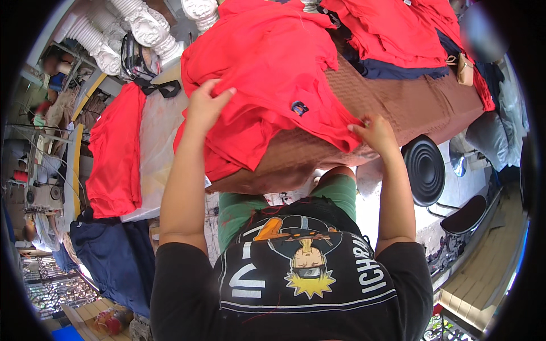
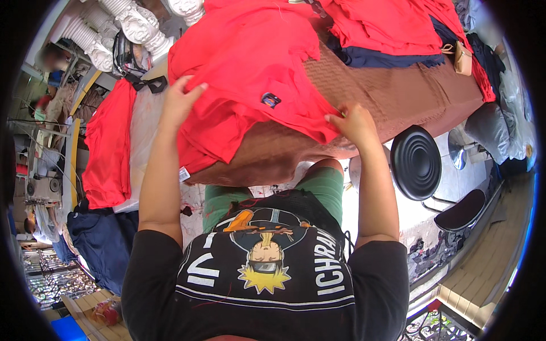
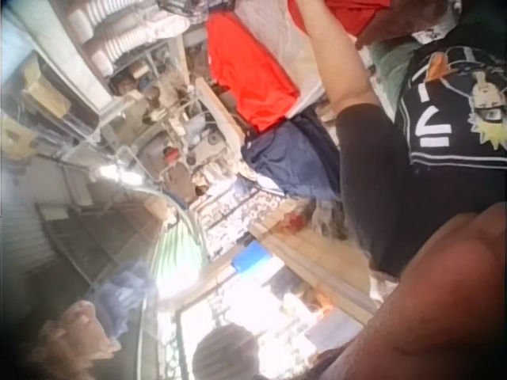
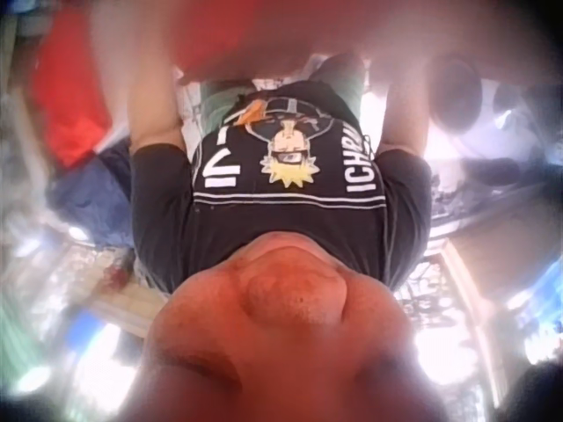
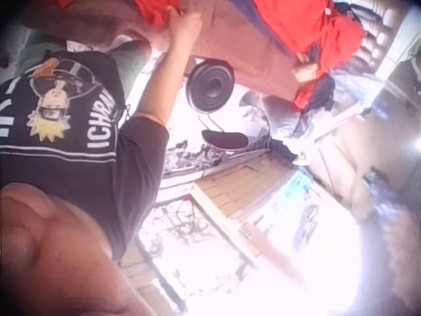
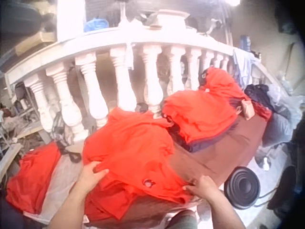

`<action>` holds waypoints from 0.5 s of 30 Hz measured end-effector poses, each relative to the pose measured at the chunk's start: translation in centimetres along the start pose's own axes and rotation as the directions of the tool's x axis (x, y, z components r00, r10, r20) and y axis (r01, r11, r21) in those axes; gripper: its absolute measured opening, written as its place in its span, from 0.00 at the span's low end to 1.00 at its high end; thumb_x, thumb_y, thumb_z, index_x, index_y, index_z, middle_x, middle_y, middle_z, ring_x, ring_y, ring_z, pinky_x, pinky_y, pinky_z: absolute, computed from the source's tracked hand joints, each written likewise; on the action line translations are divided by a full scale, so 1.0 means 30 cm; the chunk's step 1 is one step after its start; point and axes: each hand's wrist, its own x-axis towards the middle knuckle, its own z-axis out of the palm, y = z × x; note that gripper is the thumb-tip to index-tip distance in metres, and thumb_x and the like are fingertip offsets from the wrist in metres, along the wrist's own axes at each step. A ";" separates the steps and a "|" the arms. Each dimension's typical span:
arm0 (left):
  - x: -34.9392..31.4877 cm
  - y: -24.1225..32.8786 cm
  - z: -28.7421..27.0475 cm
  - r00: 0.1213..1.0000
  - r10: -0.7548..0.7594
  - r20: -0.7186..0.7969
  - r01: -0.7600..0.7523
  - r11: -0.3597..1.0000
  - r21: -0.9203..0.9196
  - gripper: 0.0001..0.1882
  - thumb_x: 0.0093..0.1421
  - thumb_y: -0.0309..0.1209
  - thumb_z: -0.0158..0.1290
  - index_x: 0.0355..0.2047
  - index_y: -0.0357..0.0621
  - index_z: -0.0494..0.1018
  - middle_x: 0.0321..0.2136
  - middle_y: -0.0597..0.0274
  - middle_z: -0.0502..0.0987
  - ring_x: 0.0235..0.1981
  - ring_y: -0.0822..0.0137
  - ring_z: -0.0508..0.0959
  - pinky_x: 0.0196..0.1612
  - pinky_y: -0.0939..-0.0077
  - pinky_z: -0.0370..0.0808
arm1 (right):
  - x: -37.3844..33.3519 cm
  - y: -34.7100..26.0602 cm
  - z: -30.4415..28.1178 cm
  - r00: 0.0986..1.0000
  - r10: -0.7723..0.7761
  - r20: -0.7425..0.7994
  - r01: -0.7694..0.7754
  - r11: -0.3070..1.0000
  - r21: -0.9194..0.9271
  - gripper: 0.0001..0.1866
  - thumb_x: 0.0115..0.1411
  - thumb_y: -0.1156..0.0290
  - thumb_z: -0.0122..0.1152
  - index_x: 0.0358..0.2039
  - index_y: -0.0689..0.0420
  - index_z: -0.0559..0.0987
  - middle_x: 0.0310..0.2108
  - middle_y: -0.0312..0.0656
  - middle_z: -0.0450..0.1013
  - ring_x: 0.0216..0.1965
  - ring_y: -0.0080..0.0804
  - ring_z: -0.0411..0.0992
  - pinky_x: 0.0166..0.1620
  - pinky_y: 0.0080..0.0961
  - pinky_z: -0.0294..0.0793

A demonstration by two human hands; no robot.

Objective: The person uses a hand-held snipping tool to remove loose threads from red garments, picking them up one at a time and stacking them on a table.

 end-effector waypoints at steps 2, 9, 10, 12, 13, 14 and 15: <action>0.000 0.027 -0.042 0.999 0.047 -0.019 -0.048 0.995 -0.086 0.16 0.56 0.31 0.61 0.43 0.35 0.76 0.33 0.64 0.80 0.33 0.78 0.77 0.39 0.82 0.74 | 0.042 -0.026 0.021 0.981 -0.123 -0.150 0.121 0.992 -0.019 0.22 0.49 0.59 0.69 0.42 0.58 0.79 0.38 0.53 0.76 0.40 0.52 0.75 0.42 0.41 0.74; -0.030 0.049 -0.045 0.992 0.007 -0.126 -0.012 0.999 -0.033 0.15 0.57 0.32 0.60 0.42 0.35 0.76 0.32 0.67 0.79 0.32 0.80 0.75 0.38 0.84 0.72 | 0.220 -0.114 0.192 0.879 -0.404 -0.251 0.380 0.914 -0.141 0.10 0.54 0.65 0.64 0.37 0.51 0.81 0.38 0.47 0.75 0.38 0.48 0.76 0.40 0.41 0.74; -0.045 0.076 -0.060 0.988 -0.020 -0.153 0.010 0.998 -0.065 0.15 0.58 0.32 0.60 0.42 0.35 0.76 0.33 0.68 0.79 0.33 0.80 0.75 0.38 0.85 0.72 | 0.207 -0.104 0.140 0.884 -0.352 -0.308 0.352 0.934 -0.059 0.09 0.54 0.65 0.64 0.35 0.51 0.81 0.36 0.46 0.76 0.38 0.48 0.76 0.39 0.41 0.74; -0.095 0.143 -0.106 0.975 -0.081 -0.207 0.056 0.990 -0.126 0.14 0.59 0.31 0.59 0.42 0.36 0.76 0.34 0.68 0.78 0.33 0.80 0.74 0.39 0.85 0.72 | 0.140 -0.068 0.009 0.861 -0.264 -0.435 0.331 0.940 0.085 0.06 0.53 0.68 0.65 0.32 0.54 0.82 0.30 0.44 0.77 0.33 0.42 0.77 0.36 0.37 0.74; -0.095 0.104 -0.119 0.977 -0.064 -0.202 0.027 0.983 -0.183 0.14 0.59 0.31 0.59 0.42 0.36 0.76 0.34 0.68 0.78 0.34 0.80 0.74 0.39 0.85 0.71 | 0.096 -0.026 -0.066 0.922 -0.131 -0.365 0.217 0.954 0.206 0.06 0.53 0.69 0.66 0.32 0.55 0.82 0.28 0.43 0.78 0.27 0.32 0.76 0.33 0.31 0.72; -0.098 0.071 -0.142 0.978 -0.037 -0.205 -0.012 0.973 -0.231 0.14 0.59 0.30 0.59 0.43 0.36 0.76 0.35 0.68 0.78 0.35 0.80 0.74 0.40 0.85 0.71 | 0.040 0.019 -0.145 0.914 -0.159 -0.374 0.245 0.949 0.197 0.07 0.53 0.69 0.67 0.32 0.57 0.82 0.22 0.41 0.75 0.22 0.23 0.70 0.30 0.26 0.69; -0.100 0.046 -0.156 0.977 -0.006 -0.212 -0.054 0.960 -0.276 0.13 0.60 0.30 0.58 0.43 0.36 0.76 0.35 0.68 0.78 0.35 0.80 0.74 0.41 0.85 0.71 | -0.002 0.085 -0.194 0.950 -0.029 -0.312 0.121 0.953 0.279 0.09 0.52 0.67 0.68 0.31 0.59 0.82 0.19 0.38 0.73 0.21 0.20 0.65 0.29 0.24 0.67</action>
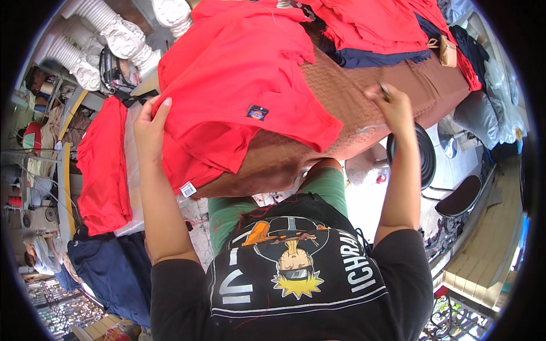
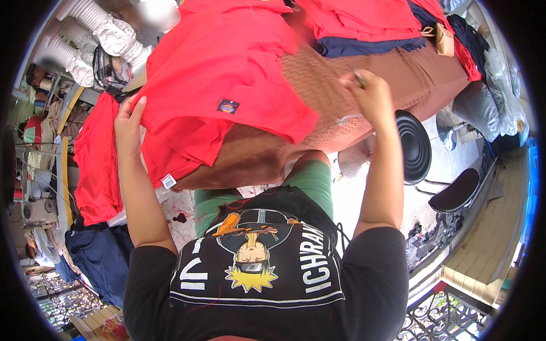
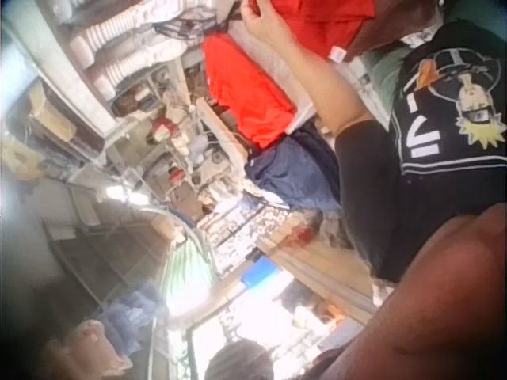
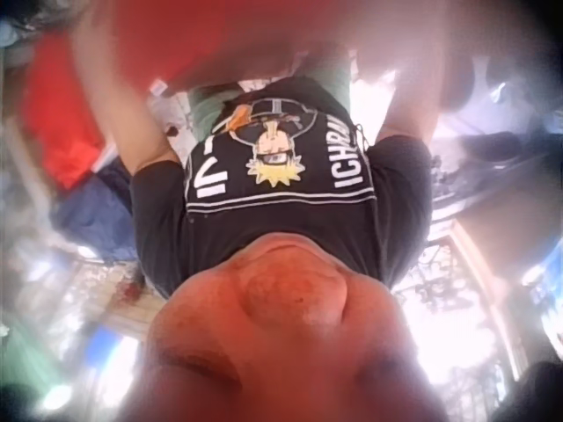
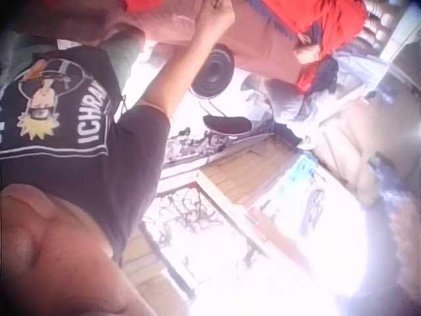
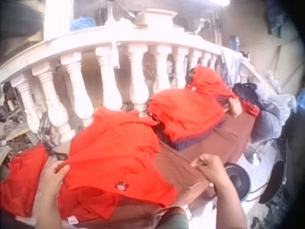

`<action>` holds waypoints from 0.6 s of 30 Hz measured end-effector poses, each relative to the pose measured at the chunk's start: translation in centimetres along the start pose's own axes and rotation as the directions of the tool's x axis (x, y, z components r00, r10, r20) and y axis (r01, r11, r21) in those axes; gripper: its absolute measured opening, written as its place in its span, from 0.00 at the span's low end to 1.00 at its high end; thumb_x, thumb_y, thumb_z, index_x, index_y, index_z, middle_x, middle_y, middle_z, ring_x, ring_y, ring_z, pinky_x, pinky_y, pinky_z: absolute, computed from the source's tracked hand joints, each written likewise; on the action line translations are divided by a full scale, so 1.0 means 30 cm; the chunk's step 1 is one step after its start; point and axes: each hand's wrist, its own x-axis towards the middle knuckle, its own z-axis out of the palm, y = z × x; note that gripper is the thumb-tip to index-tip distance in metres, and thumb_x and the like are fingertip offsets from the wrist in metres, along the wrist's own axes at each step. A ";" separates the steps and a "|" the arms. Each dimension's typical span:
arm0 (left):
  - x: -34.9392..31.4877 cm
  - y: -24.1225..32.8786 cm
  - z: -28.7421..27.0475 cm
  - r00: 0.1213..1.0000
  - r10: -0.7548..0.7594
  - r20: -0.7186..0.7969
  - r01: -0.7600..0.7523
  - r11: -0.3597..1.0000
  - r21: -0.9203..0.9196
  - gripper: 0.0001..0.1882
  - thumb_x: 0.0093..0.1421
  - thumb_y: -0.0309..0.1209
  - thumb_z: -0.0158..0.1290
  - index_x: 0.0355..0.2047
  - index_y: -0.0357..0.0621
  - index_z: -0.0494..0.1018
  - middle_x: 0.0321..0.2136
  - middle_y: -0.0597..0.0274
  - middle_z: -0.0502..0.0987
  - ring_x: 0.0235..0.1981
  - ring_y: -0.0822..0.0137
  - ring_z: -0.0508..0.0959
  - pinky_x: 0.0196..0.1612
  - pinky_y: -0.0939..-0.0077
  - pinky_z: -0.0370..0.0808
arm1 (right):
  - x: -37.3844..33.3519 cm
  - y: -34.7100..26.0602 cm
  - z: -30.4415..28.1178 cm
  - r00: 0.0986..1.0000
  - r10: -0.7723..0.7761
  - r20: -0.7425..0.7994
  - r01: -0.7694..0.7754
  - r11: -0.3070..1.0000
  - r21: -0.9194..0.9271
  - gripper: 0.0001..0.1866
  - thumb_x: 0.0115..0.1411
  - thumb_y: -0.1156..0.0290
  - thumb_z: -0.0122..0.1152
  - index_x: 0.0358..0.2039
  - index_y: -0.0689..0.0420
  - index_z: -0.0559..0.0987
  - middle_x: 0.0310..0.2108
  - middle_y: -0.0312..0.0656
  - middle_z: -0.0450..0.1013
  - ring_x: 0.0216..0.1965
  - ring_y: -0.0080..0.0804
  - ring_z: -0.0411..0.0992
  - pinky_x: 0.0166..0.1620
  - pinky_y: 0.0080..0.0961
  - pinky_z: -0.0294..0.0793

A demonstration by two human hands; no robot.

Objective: The person uses a hand-held snipping tool to remove loose threads from red garments, picking them up one at a time and stacking them on a table.

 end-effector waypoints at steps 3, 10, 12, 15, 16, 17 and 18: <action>0.004 -0.038 -0.010 0.996 -0.078 0.039 0.079 0.996 -0.046 0.13 0.60 0.29 0.58 0.43 0.35 0.75 0.37 0.67 0.78 0.37 0.80 0.74 0.43 0.86 0.70 | -0.119 0.111 -0.168 0.998 0.052 0.032 -0.047 0.990 -0.132 0.14 0.52 0.64 0.67 0.34 0.61 0.82 0.18 0.42 0.71 0.21 0.24 0.67 0.29 0.25 0.67; -0.002 0.004 0.084 0.998 -0.048 0.051 0.043 0.995 0.094 0.14 0.60 0.31 0.58 0.43 0.36 0.75 0.34 0.69 0.77 0.35 0.80 0.73 0.41 0.86 0.70 | -0.065 0.025 0.070 0.927 0.141 0.348 -0.100 0.986 -0.134 0.20 0.50 0.57 0.68 0.36 0.60 0.82 0.23 0.50 0.74 0.26 0.39 0.75 0.34 0.34 0.72; 0.005 0.061 0.082 0.995 -0.096 -0.018 0.098 0.981 0.165 0.14 0.60 0.32 0.57 0.43 0.36 0.75 0.33 0.70 0.77 0.34 0.80 0.73 0.40 0.86 0.69 | -0.061 -0.014 0.174 0.913 0.049 0.405 -0.041 0.999 -0.030 0.17 0.50 0.59 0.69 0.33 0.60 0.82 0.24 0.49 0.74 0.26 0.43 0.74 0.33 0.35 0.72; 0.093 0.075 -0.176 0.952 0.085 -0.293 -0.212 0.875 -0.436 0.11 0.60 0.33 0.53 0.40 0.40 0.74 0.37 0.60 0.77 0.39 0.66 0.77 0.46 0.70 0.74 | -0.092 -0.137 0.243 0.928 -0.217 0.302 0.200 0.976 0.086 0.13 0.50 0.65 0.70 0.29 0.60 0.80 0.24 0.45 0.74 0.27 0.38 0.73 0.32 0.30 0.71; 0.072 0.158 -0.208 0.961 0.041 -0.274 -0.182 0.839 -0.512 0.15 0.62 0.36 0.49 0.43 0.38 0.73 0.39 0.56 0.78 0.43 0.62 0.78 0.49 0.64 0.74 | -0.117 -0.201 0.222 0.914 -0.329 0.238 0.298 0.941 0.158 0.11 0.50 0.68 0.70 0.29 0.61 0.79 0.24 0.43 0.74 0.26 0.32 0.73 0.31 0.27 0.71; 0.061 0.200 -0.267 0.936 0.016 -0.352 -0.207 0.834 -0.512 0.17 0.63 0.38 0.46 0.43 0.38 0.72 0.40 0.54 0.78 0.44 0.59 0.78 0.50 0.61 0.74 | -0.151 -0.259 0.222 0.881 -0.442 0.168 0.400 0.887 0.232 0.10 0.51 0.70 0.71 0.29 0.61 0.78 0.24 0.41 0.74 0.25 0.26 0.72 0.30 0.23 0.70; 0.032 0.221 -0.373 0.890 0.019 -0.457 -0.259 0.843 -0.471 0.15 0.61 0.37 0.48 0.42 0.40 0.73 0.41 0.55 0.78 0.43 0.57 0.78 0.49 0.60 0.75 | -0.182 -0.312 0.259 0.834 -0.526 0.168 0.449 0.823 0.347 0.10 0.51 0.70 0.70 0.28 0.60 0.78 0.25 0.42 0.74 0.26 0.33 0.74 0.30 0.26 0.72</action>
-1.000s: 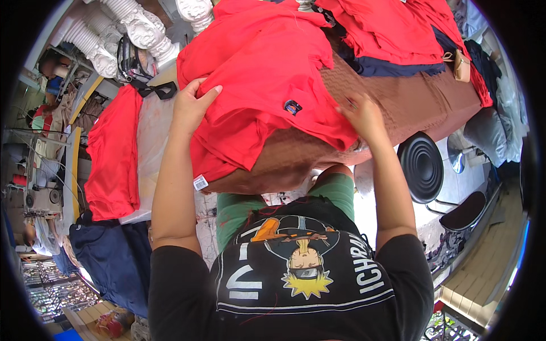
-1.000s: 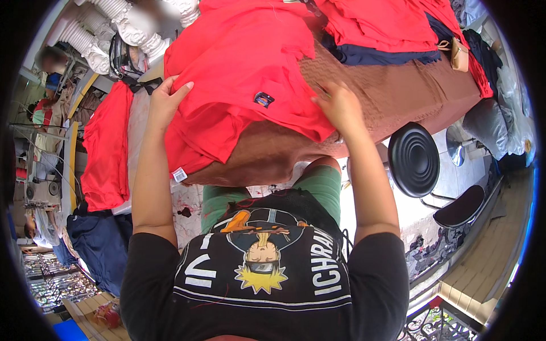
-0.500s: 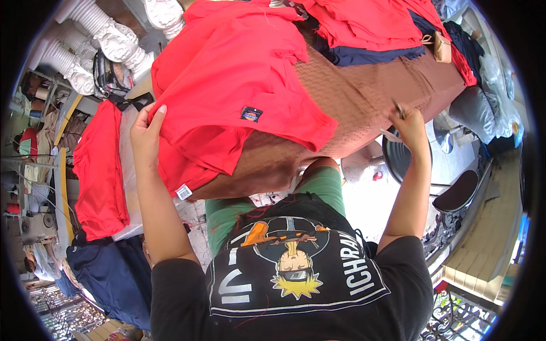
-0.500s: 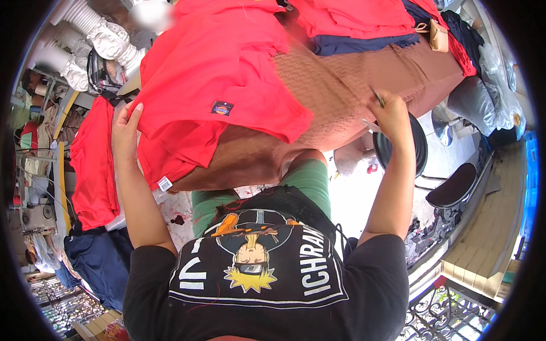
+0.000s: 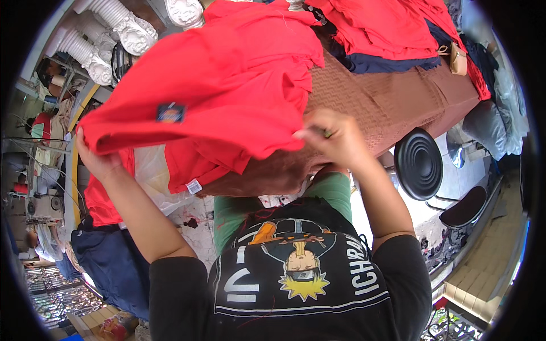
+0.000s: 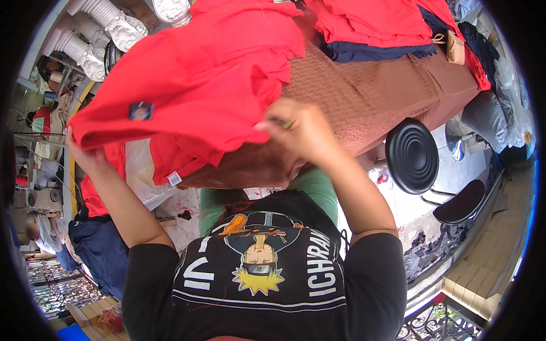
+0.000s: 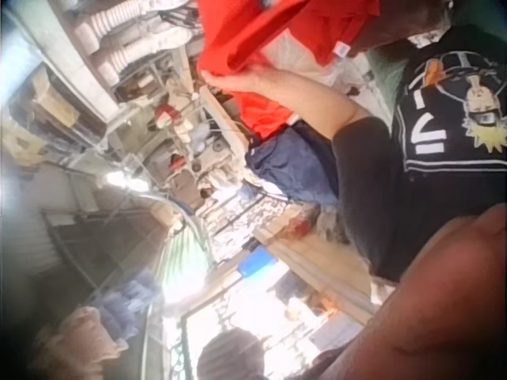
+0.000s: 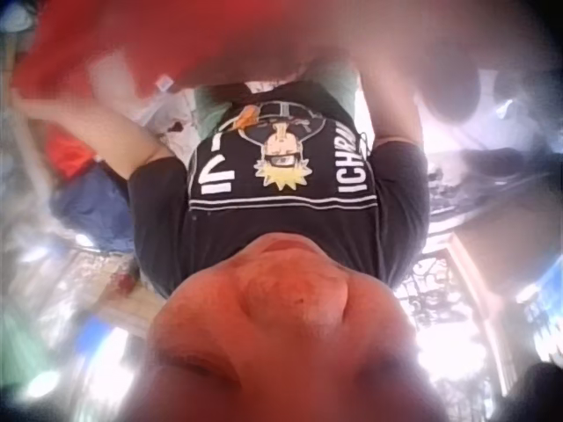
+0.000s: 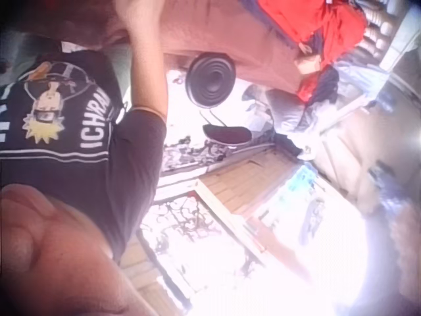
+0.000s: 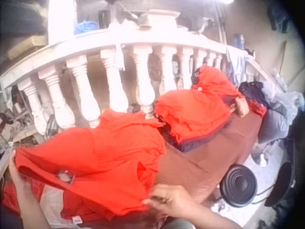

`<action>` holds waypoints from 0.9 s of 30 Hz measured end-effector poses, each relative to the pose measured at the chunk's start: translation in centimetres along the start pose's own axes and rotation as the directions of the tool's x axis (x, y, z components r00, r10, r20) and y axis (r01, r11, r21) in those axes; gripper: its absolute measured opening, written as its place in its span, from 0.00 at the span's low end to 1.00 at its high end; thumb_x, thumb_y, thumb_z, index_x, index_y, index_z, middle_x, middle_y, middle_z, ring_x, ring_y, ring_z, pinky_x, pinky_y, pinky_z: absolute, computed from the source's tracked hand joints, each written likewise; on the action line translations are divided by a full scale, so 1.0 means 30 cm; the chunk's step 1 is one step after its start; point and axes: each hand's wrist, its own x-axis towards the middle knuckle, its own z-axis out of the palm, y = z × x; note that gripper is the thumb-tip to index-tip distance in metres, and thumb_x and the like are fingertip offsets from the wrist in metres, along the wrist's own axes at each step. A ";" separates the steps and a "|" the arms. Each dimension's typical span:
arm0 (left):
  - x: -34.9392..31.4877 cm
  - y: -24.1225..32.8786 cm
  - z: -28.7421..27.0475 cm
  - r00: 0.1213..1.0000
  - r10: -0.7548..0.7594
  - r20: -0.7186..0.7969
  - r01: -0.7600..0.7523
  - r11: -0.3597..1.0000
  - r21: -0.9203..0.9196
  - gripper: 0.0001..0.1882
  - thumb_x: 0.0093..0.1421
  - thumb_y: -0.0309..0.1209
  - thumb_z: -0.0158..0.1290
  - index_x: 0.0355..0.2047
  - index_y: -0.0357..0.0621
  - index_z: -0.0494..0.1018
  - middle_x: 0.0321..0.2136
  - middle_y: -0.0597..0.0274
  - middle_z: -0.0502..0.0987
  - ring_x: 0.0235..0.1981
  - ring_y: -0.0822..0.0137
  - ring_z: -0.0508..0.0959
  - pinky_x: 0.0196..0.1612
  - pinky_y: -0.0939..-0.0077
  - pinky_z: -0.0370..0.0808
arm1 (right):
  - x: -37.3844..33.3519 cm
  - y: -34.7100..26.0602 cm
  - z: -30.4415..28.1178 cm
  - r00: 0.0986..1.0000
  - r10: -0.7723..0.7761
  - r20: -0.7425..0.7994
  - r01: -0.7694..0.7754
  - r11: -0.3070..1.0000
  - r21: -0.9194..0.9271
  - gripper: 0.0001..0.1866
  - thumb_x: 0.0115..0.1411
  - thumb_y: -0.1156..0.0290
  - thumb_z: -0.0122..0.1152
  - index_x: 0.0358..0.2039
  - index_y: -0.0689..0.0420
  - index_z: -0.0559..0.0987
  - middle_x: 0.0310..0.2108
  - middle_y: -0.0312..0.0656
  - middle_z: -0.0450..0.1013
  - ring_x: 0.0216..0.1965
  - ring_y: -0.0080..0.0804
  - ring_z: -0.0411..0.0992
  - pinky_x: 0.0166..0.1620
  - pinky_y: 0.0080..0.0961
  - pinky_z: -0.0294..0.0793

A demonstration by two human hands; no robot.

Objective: The person uses a hand-held snipping tool to remove loose threads from red garments, picking them up one at a time and stacking them on a table.

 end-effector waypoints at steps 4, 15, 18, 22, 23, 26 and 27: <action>-0.013 -0.100 -0.156 0.970 -0.028 -0.243 0.041 0.998 0.050 0.16 0.61 0.37 0.49 0.45 0.41 0.72 0.41 0.57 0.78 0.43 0.58 0.78 0.48 0.60 0.74 | -0.023 -0.038 0.181 0.983 -0.105 0.149 0.086 0.988 0.130 0.11 0.53 0.65 0.67 0.29 0.58 0.77 0.26 0.43 0.75 0.27 0.41 0.75 0.30 0.31 0.74; 0.051 -0.197 -0.360 0.980 0.063 -0.189 0.111 0.614 0.781 0.26 0.58 0.37 0.57 0.52 0.32 0.69 0.51 0.50 0.73 0.53 0.62 0.73 0.55 0.68 0.69 | -0.018 -0.079 0.204 0.859 -0.202 0.471 0.074 0.958 0.277 0.11 0.51 0.73 0.65 0.36 0.57 0.80 0.32 0.46 0.78 0.32 0.43 0.77 0.38 0.33 0.75; 0.013 -0.230 -0.302 0.939 0.273 0.210 -0.293 0.310 0.905 0.25 0.61 0.34 0.55 0.54 0.30 0.67 0.53 0.49 0.72 0.54 0.63 0.72 0.58 0.72 0.65 | -0.014 -0.035 0.087 0.918 0.249 0.309 -0.323 0.922 0.216 0.07 0.54 0.76 0.61 0.35 0.58 0.82 0.30 0.42 0.79 0.33 0.28 0.77 0.41 0.26 0.75; -0.303 -0.266 0.090 0.859 0.023 0.512 -0.428 0.581 0.692 0.18 0.61 0.29 0.55 0.51 0.41 0.72 0.49 0.59 0.74 0.52 0.67 0.72 0.57 0.73 0.65 | -0.011 0.189 0.005 0.885 0.463 -0.041 -0.463 0.886 0.011 0.09 0.56 0.70 0.61 0.36 0.60 0.82 0.31 0.46 0.79 0.34 0.33 0.77 0.40 0.28 0.74; -0.364 -0.296 0.154 0.757 -0.006 0.653 -0.530 0.578 0.620 0.16 0.60 0.28 0.55 0.50 0.43 0.74 0.48 0.61 0.75 0.52 0.69 0.72 0.56 0.73 0.66 | -0.011 0.213 0.012 0.863 0.502 -0.055 -0.505 0.858 -0.091 0.10 0.56 0.68 0.62 0.36 0.59 0.82 0.32 0.47 0.79 0.35 0.37 0.78 0.41 0.30 0.75; -0.548 -0.390 0.283 0.495 -0.092 0.864 -0.779 0.394 0.488 0.21 0.55 0.29 0.58 0.50 0.47 0.73 0.51 0.58 0.72 0.55 0.58 0.70 0.58 0.65 0.64 | -0.002 0.227 0.075 0.883 0.454 -0.116 -0.468 0.845 -0.259 0.16 0.52 0.60 0.66 0.36 0.57 0.82 0.34 0.53 0.78 0.38 0.51 0.76 0.42 0.37 0.74; -0.593 -0.428 0.302 0.500 -0.105 0.859 -0.780 0.375 0.500 0.24 0.53 0.29 0.59 0.51 0.47 0.71 0.53 0.57 0.70 0.56 0.56 0.68 0.59 0.64 0.63 | 0.012 0.237 0.121 0.889 0.436 -0.141 -0.458 0.853 -0.249 0.16 0.51 0.60 0.67 0.36 0.58 0.82 0.34 0.53 0.77 0.38 0.51 0.76 0.42 0.38 0.74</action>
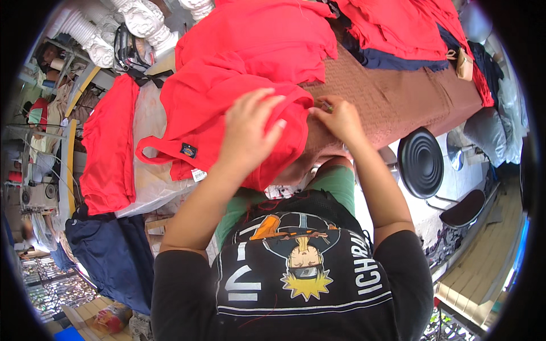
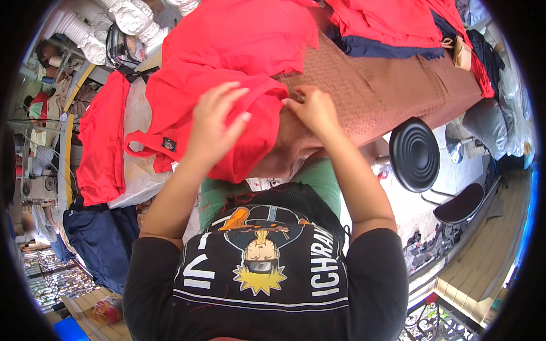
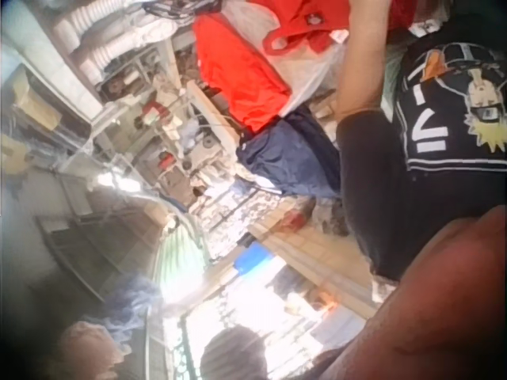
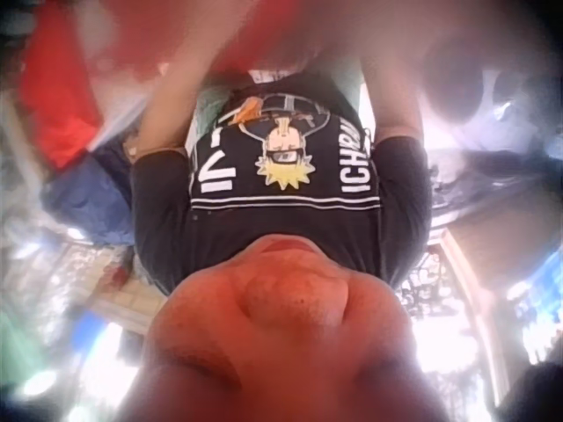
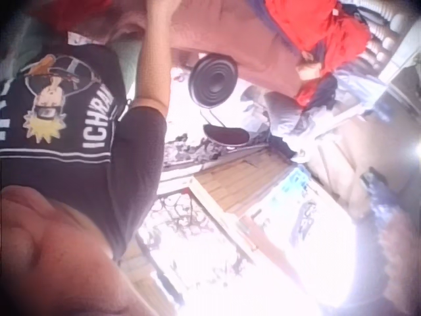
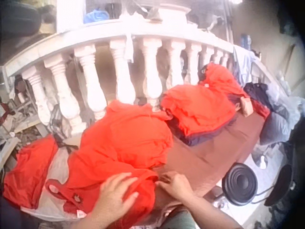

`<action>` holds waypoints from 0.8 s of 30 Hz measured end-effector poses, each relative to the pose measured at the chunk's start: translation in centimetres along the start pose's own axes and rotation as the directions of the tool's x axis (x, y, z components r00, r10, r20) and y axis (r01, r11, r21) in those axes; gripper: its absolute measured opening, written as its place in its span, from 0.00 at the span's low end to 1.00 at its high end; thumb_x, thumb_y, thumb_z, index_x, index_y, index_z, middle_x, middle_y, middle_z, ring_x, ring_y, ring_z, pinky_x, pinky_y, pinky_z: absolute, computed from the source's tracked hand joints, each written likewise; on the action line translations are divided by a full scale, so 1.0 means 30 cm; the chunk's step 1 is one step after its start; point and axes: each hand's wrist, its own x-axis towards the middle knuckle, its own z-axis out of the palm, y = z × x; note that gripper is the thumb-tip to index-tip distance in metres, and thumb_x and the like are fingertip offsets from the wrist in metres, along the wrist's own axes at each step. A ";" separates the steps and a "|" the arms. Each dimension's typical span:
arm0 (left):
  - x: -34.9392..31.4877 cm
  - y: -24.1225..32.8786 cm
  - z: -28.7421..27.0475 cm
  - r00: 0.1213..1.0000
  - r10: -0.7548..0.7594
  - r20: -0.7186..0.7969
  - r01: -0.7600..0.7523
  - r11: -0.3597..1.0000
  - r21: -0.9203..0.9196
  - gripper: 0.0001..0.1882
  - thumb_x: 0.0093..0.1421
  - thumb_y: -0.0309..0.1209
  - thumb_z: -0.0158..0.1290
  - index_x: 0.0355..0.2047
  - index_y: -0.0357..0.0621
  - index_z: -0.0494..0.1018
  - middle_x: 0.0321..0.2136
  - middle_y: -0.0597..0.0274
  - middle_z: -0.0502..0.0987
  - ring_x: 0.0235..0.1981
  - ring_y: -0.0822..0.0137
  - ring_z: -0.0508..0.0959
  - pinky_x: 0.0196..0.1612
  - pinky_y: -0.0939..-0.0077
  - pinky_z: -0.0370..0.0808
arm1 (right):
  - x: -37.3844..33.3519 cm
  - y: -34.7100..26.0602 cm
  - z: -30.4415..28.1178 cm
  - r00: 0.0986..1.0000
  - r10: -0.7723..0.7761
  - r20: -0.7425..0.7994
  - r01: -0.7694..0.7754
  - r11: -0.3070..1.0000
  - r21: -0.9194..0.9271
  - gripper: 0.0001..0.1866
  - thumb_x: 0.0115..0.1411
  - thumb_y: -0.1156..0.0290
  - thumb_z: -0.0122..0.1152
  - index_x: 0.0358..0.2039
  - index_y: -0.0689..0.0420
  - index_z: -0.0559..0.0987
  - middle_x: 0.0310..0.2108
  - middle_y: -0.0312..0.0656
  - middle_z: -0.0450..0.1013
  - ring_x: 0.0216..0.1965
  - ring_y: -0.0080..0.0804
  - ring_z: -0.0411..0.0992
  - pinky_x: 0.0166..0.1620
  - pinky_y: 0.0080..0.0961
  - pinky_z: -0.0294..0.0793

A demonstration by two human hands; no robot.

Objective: The person uses a hand-held snipping tool to remove loose threads from red garments, picking them up one at a time and stacking them on a table.

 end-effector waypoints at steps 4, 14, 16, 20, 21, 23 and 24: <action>0.007 -0.061 0.111 0.979 -0.199 -0.050 0.206 0.943 0.263 0.30 0.48 0.27 0.59 0.54 0.49 0.67 0.57 0.55 0.65 0.58 0.51 0.66 0.59 0.62 0.63 | 0.064 -0.051 0.041 0.992 0.075 -0.100 -0.045 0.961 0.274 0.11 0.53 0.68 0.65 0.36 0.59 0.81 0.31 0.40 0.77 0.30 0.31 0.75 0.34 0.27 0.73; 0.039 -0.135 -0.616 0.597 -0.344 0.725 0.545 0.837 -0.051 0.08 0.57 0.25 0.53 0.37 0.39 0.76 0.37 0.58 0.79 0.42 0.63 0.79 0.48 0.73 0.73 | 0.049 -0.201 -0.397 0.906 -0.322 -0.276 0.423 0.730 0.537 0.03 0.53 0.77 0.56 0.28 0.61 0.75 0.36 0.37 0.76 0.24 0.09 0.61 0.27 0.11 0.59; 0.093 -0.203 -0.695 0.692 -0.122 0.711 0.460 0.834 -0.304 0.10 0.63 0.29 0.49 0.43 0.39 0.75 0.40 0.61 0.79 0.43 0.66 0.79 0.49 0.72 0.74 | 0.100 -0.273 -0.406 0.925 -0.321 -0.202 0.367 0.624 0.690 0.05 0.55 0.71 0.57 0.28 0.58 0.74 0.29 0.33 0.70 0.20 0.11 0.58 0.24 0.14 0.55; 0.288 -0.577 -0.771 0.943 -0.311 0.119 0.169 0.139 -0.976 0.29 0.70 0.46 0.37 0.61 0.35 0.58 0.57 0.49 0.68 0.55 0.56 0.72 0.60 0.61 0.67 | 0.392 -0.362 -0.278 0.999 -0.023 -0.049 0.054 0.351 0.935 0.12 0.58 0.59 0.60 0.27 0.52 0.73 0.14 0.26 0.58 0.13 0.16 0.52 0.18 0.18 0.47; 0.214 -0.671 -0.712 0.869 -0.473 0.146 0.239 0.142 -0.960 0.36 0.67 0.56 0.34 0.64 0.41 0.54 0.56 0.48 0.69 0.57 0.60 0.70 0.61 0.59 0.66 | 0.436 -0.331 -0.232 0.994 0.036 0.100 -0.106 0.289 0.951 0.16 0.59 0.55 0.60 0.23 0.49 0.68 0.10 0.28 0.57 0.10 0.18 0.51 0.16 0.19 0.48; 0.028 -0.656 -0.535 0.623 -0.687 0.374 0.483 -0.037 -0.875 0.46 0.59 0.69 0.34 0.60 0.42 0.62 0.56 0.55 0.71 0.57 0.57 0.70 0.60 0.57 0.65 | 0.415 -0.221 -0.112 0.951 0.096 0.294 -0.309 0.294 0.904 0.22 0.57 0.45 0.61 0.20 0.45 0.64 0.08 0.27 0.55 0.07 0.19 0.51 0.12 0.21 0.45; -0.086 -0.680 -0.488 0.744 -0.435 0.507 0.511 -0.118 -0.851 0.41 0.61 0.65 0.38 0.59 0.42 0.63 0.55 0.57 0.71 0.57 0.59 0.71 0.59 0.58 0.66 | 0.368 -0.189 -0.055 0.929 0.087 0.360 -0.366 0.364 0.857 0.22 0.56 0.44 0.62 0.22 0.46 0.66 0.09 0.25 0.56 0.07 0.18 0.51 0.12 0.21 0.44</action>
